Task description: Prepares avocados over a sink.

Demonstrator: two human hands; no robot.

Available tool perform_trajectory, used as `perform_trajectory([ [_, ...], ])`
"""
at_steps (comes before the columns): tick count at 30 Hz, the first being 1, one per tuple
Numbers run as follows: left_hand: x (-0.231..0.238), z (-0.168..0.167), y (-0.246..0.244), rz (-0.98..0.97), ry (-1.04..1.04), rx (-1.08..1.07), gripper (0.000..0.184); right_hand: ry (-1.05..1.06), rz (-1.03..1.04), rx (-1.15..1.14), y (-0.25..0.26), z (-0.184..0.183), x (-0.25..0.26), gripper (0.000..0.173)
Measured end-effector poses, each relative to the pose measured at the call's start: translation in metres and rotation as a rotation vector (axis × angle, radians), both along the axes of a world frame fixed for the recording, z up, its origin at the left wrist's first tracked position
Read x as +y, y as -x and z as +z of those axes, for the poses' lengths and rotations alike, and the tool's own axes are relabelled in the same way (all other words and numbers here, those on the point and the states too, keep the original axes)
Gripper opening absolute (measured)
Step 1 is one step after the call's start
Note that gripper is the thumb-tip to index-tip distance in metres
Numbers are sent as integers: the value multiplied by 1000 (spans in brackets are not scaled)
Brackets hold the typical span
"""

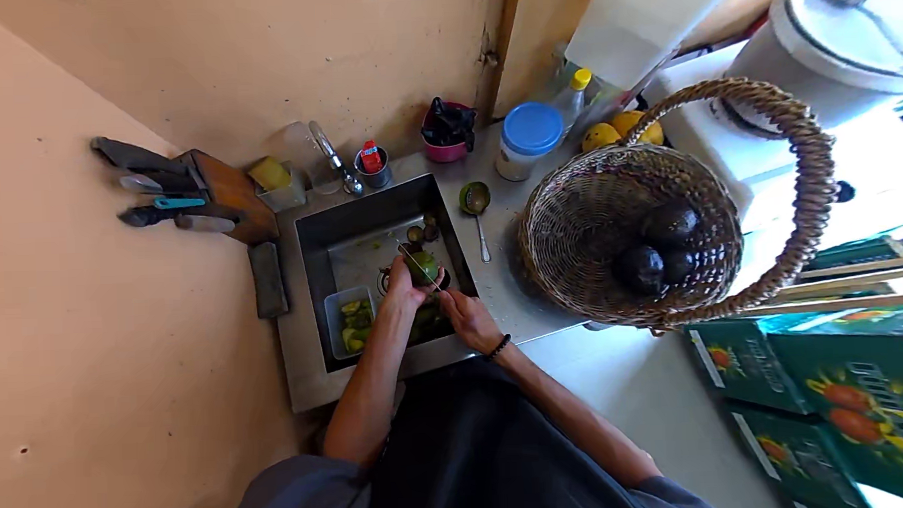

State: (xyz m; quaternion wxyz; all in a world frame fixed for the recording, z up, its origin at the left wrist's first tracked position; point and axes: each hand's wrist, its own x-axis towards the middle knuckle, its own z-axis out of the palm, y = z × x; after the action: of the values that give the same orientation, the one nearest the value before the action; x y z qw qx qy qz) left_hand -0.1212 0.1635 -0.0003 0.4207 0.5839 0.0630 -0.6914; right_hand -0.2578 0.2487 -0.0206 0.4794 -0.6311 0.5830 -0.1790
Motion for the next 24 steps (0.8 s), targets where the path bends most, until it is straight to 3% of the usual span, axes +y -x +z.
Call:
perform_trajectory([
  [6,6,-13,11,-31,17,-168,55,-71,-50,112,-5,4,3,54],
  [10,9,-13,19,-59,124,-300,46,-114,-79,109,-5,8,-3,55],
  [13,13,-21,20,-156,379,-580,47,-103,-101,82,-7,5,-8,56],
  [16,7,-24,6,-263,797,-1000,48,-119,-102,-66,-3,9,-16,53],
  [17,2,-21,2,-253,915,-1045,44,-106,-108,-137,-1,11,-17,52],
  [18,-3,-13,0,-227,994,-1006,42,-67,-117,-204,0,12,-18,50],
  [20,-7,6,0,-175,1047,-685,45,75,-136,-268,1,12,-21,50],
  [22,-15,28,8,-51,824,-211,63,172,-139,-257,2,10,-29,52],
  [24,-25,35,13,5,561,-54,82,131,-129,-223,3,9,-35,51],
])
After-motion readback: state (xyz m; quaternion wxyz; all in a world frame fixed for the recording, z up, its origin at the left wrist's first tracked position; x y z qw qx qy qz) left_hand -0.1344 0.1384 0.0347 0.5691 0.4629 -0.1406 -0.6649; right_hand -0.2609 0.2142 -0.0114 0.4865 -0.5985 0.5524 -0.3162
